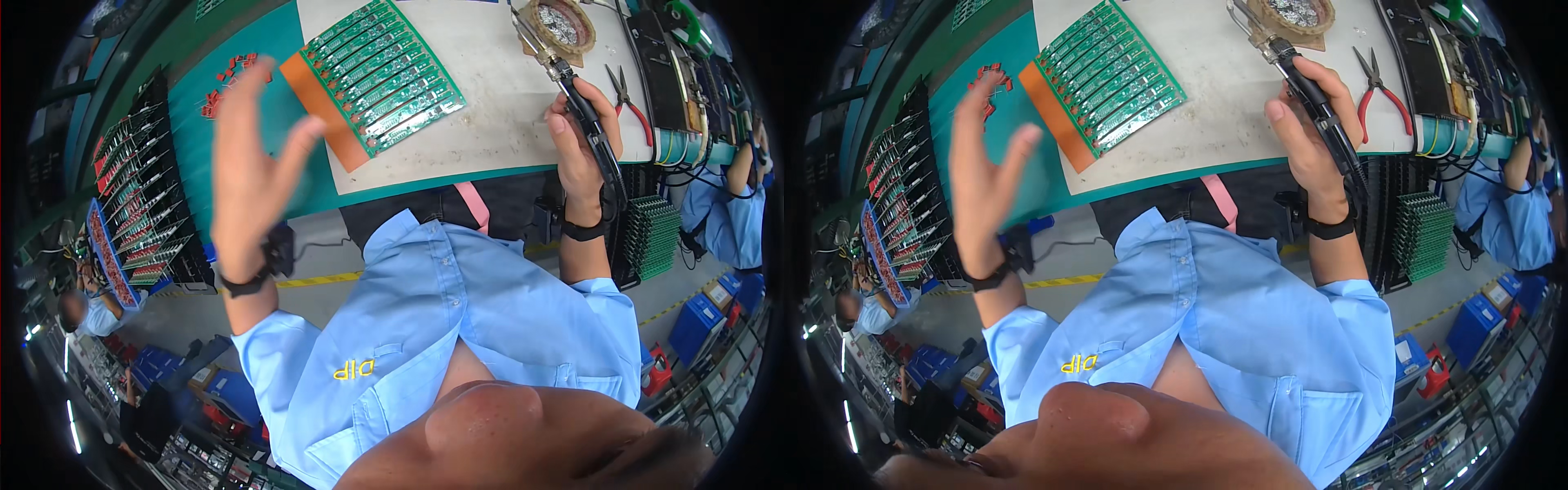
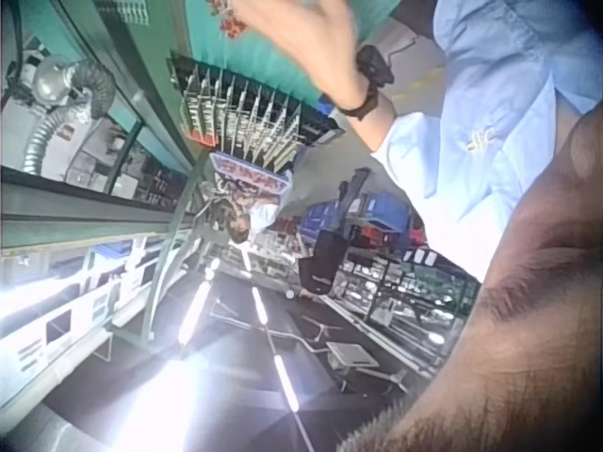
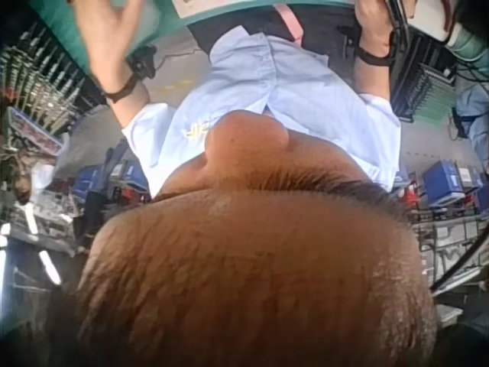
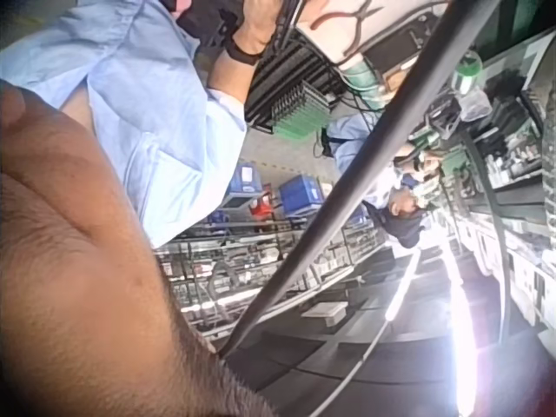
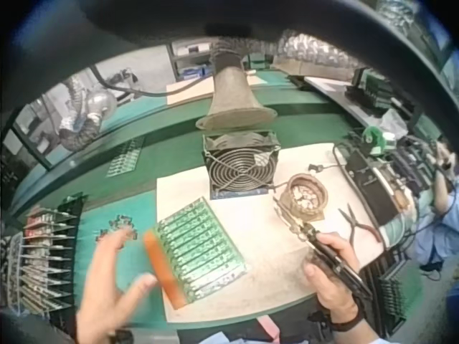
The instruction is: Soldering electronic components onto printed circuit boards at an assembly station.
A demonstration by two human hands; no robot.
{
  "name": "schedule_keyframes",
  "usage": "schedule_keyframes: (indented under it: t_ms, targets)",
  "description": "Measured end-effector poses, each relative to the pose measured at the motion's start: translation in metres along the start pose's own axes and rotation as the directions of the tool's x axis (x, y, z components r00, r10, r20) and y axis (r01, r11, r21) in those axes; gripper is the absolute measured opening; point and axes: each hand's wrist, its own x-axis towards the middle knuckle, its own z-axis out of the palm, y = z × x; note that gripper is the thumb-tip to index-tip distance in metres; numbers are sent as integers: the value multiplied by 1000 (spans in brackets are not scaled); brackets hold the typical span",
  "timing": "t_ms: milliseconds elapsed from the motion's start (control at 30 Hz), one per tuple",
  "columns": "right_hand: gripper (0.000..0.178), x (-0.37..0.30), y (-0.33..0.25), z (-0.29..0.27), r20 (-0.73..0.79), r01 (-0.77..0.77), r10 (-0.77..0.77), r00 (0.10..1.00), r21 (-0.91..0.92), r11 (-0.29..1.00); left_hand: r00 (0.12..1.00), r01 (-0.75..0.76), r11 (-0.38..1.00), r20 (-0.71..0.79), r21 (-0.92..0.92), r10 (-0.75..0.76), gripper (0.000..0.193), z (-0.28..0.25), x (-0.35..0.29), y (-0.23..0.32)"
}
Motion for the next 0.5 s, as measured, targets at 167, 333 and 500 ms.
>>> schedule_keyframes:
  t_ms: [167,333,500]
  targets:
    - [51,0,-1,-1,4,-12,12,1000,-22,1000,913,401,907,-28,-127,-408,92,-36,86,-98]
    - [49,1,-1,0,14,12,-12,1000,-2,1000,791,588,795,99,149,-604,89,-26,160,-227]
    - [48,2,-3,1,48,32,-30,998,-31,999,799,495,742,99,452,-593,85,16,200,-328]
